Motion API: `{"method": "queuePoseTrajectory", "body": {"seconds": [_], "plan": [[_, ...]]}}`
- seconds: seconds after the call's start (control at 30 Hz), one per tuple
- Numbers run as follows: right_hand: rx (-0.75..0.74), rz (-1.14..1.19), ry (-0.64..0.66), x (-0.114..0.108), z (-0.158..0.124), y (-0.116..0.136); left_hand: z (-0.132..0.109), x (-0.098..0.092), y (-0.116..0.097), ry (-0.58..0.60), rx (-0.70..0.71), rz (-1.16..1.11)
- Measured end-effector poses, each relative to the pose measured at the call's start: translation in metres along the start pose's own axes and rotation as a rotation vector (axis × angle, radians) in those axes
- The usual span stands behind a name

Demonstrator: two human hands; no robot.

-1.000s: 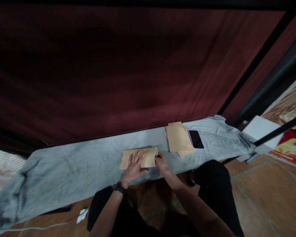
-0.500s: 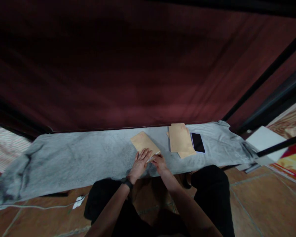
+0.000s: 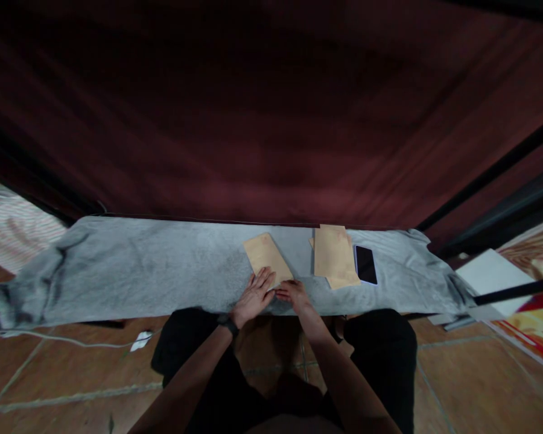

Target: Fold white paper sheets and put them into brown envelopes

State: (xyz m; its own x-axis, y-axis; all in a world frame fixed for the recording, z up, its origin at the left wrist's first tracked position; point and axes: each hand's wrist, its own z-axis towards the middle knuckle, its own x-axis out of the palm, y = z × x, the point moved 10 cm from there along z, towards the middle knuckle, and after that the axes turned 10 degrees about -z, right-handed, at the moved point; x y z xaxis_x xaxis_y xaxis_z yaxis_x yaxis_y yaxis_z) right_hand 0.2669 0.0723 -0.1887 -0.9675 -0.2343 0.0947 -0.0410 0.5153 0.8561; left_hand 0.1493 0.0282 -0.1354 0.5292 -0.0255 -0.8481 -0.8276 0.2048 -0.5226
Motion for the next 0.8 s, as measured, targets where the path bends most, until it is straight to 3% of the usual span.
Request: {"method": "queuePoseTrajectory", "body": {"seconds": [0.2, 0.57, 0.67, 0.8], "plan": [[-0.002, -0.050, -0.007, 0.001, 0.001, 0.001, 0.004, 0.001, 0.005, -0.012, -0.064, -0.032], [-0.052, -0.306, 0.042, -0.011, -0.009, 0.004, 0.008, -0.003, -0.006, 0.100, -0.060, 0.041], [-0.151, -0.443, -0.017, -0.027, -0.010, 0.017, 0.007, -0.003, -0.008, 0.085, -0.082, 0.067], [-0.434, -0.582, -0.112, -0.033, -0.017, 0.051, 0.003, -0.008, -0.012, 0.037, -0.078, 0.065]]}}
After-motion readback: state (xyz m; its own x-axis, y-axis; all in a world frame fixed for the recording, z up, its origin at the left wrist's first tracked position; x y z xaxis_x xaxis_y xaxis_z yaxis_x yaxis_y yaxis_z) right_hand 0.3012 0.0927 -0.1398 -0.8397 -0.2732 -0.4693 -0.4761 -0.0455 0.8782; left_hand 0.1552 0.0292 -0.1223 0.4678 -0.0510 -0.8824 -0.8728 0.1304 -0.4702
